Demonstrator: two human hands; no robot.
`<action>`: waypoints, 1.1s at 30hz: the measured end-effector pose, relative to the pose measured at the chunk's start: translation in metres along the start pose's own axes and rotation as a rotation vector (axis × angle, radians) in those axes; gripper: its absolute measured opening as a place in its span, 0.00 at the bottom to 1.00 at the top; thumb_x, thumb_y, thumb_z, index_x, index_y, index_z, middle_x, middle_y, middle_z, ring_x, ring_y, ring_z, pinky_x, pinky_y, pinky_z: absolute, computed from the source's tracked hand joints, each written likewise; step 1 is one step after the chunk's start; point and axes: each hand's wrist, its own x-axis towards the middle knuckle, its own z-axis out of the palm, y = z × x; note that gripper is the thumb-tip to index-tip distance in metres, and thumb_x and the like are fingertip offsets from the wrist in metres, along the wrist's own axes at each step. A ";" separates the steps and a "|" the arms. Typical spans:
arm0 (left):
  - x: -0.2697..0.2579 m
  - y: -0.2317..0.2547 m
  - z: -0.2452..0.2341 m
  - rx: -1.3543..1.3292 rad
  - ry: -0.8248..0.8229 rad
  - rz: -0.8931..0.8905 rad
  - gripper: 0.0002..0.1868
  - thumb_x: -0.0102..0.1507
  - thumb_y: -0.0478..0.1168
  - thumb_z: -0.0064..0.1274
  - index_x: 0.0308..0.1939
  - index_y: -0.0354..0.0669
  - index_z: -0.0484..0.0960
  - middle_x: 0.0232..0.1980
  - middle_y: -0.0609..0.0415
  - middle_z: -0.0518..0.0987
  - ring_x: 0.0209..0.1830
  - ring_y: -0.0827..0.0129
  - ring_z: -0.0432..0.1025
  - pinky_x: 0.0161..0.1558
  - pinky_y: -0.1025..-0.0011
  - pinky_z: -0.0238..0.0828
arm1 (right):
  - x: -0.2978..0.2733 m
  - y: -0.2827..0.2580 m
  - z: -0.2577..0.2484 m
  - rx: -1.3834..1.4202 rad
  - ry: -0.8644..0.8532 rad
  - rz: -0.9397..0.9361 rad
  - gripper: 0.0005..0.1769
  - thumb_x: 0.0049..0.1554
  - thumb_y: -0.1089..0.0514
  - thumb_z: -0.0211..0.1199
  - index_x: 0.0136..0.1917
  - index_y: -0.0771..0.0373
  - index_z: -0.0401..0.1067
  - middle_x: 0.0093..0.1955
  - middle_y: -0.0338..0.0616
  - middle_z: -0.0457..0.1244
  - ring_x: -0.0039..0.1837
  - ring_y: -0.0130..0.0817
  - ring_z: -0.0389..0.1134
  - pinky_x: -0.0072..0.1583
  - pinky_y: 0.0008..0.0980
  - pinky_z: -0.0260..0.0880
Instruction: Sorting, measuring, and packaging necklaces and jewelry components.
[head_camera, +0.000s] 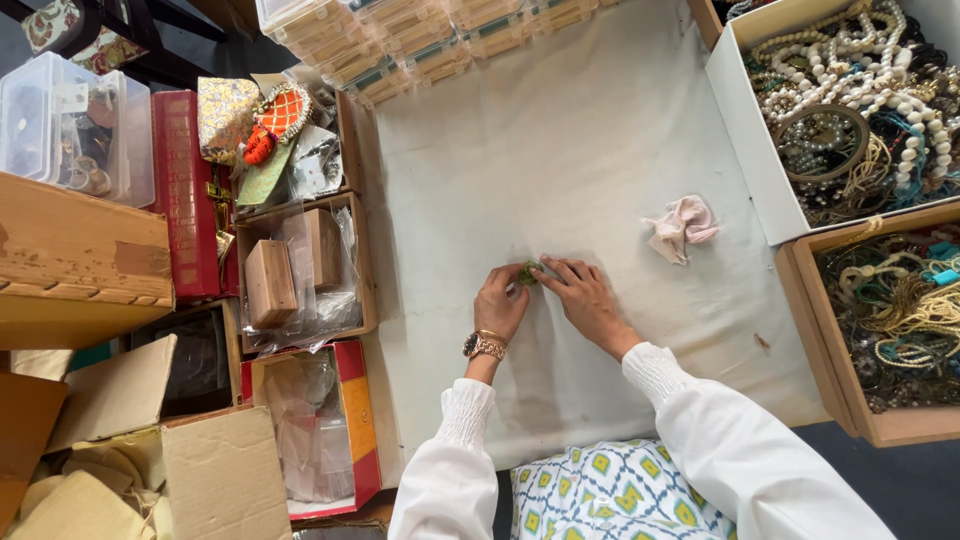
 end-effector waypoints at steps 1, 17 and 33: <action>0.000 0.002 -0.001 0.000 0.000 0.000 0.18 0.61 0.32 0.60 0.56 0.48 0.81 0.56 0.56 0.81 0.49 0.66 0.82 0.47 0.71 0.83 | 0.000 0.000 0.001 0.000 0.000 0.000 0.35 0.53 0.70 0.58 0.72 0.48 0.69 0.75 0.34 0.59 0.69 0.36 0.60 0.64 0.40 0.60; 0.000 0.004 0.001 0.268 0.022 0.110 0.15 0.59 0.42 0.65 0.50 0.52 0.85 0.58 0.65 0.80 0.47 0.64 0.79 0.43 0.68 0.78 | -0.002 -0.003 -0.007 -0.036 0.075 0.033 0.36 0.57 0.69 0.58 0.77 0.58 0.57 0.71 0.44 0.58 0.62 0.41 0.63 0.61 0.41 0.65; 0.013 0.007 0.015 0.154 0.100 -0.033 0.12 0.58 0.44 0.67 0.45 0.50 0.86 0.53 0.63 0.82 0.40 0.66 0.79 0.40 0.69 0.78 | 0.000 -0.003 -0.008 -0.008 0.096 0.043 0.34 0.56 0.68 0.58 0.75 0.59 0.60 0.67 0.44 0.60 0.62 0.42 0.64 0.61 0.41 0.66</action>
